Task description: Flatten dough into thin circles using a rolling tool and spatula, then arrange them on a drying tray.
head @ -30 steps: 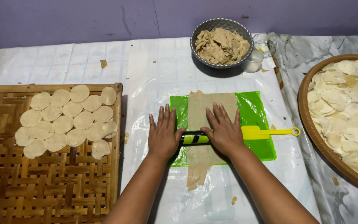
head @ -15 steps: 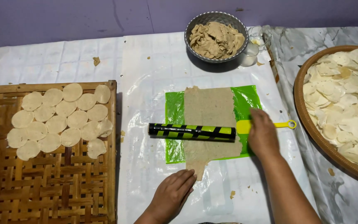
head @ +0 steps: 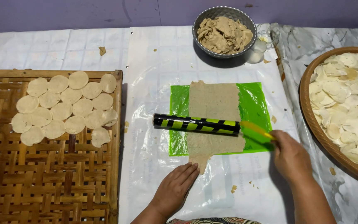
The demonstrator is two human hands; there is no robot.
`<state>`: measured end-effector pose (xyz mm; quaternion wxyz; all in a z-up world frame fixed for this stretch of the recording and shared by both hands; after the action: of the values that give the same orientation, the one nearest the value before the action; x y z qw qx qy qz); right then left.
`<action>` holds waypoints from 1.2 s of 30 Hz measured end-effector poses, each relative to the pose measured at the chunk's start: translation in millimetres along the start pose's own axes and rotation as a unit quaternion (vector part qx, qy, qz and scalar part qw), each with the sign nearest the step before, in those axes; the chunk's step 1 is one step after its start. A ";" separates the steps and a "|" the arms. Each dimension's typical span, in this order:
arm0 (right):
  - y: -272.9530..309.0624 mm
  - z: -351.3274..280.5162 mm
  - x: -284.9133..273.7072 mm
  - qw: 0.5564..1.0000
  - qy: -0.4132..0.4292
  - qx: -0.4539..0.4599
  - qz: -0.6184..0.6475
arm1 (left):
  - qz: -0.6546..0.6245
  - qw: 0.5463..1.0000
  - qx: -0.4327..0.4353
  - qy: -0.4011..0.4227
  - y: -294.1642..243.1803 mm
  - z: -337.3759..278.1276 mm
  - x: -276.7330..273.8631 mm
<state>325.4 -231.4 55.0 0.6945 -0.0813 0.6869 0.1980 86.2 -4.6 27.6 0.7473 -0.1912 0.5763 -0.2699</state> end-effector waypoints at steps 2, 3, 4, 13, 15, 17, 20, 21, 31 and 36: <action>44.5 -15.7 3.2 0.997 0.005 -0.072 -0.015 | 0.002 1.000 0.001 0.000 1.8 0.4 0.6; 72.2 -26.1 5.1 0.989 0.009 -0.142 -0.030 | 0.002 1.000 0.002 0.001 2.1 0.7 1.2; 85.6 -29.6 8.5 0.989 0.011 -0.142 -0.030 | 0.001 1.000 0.001 0.002 2.2 0.1 2.1; 165.0 -46.6 38.6 0.950 -0.062 -0.301 -0.051 | -0.003 1.000 -0.001 -0.003 -1.2 0.6 -3.1; 164.1 -44.0 49.8 0.955 -0.039 -0.290 -0.048 | -0.010 1.000 -0.006 -0.002 -0.2 0.5 -3.9; 152.9 -40.4 47.0 0.956 -0.028 -0.286 -0.052 | -0.010 1.000 -0.011 -0.001 0.2 -0.2 -4.5; 128.6 -32.1 44.2 0.960 -0.007 -0.266 -0.083 | -0.010 1.000 -0.019 0.003 3.1 1.7 -1.6; 119.3 -30.9 45.6 0.962 0.009 -0.254 -0.104 | -0.009 1.000 -0.028 0.008 4.4 -0.2 0.1; 32.9 -31.2 43.8 0.995 0.093 -0.035 -0.025 | -0.052 0.997 -0.032 -0.054 4.8 16.2 -8.0; 7.9 -35.6 40.2 0.986 -0.072 0.081 0.129 | 0.013 0.998 0.005 -0.067 4.2 34.7 3.8</action>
<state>288.7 -231.4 15.0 0.7150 0.0788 0.6537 0.2350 121.2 -4.6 31.3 0.7886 -0.1973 0.5261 -0.2498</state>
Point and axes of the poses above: each hand's wrist, its own z-axis towards the middle knuckle, its own x-axis out of the palm, y = z × x, the point moved 9 cm from there along z, towards the middle knuckle, and after that the axes turned 6 degrees about -z, right-handed, at the moved point
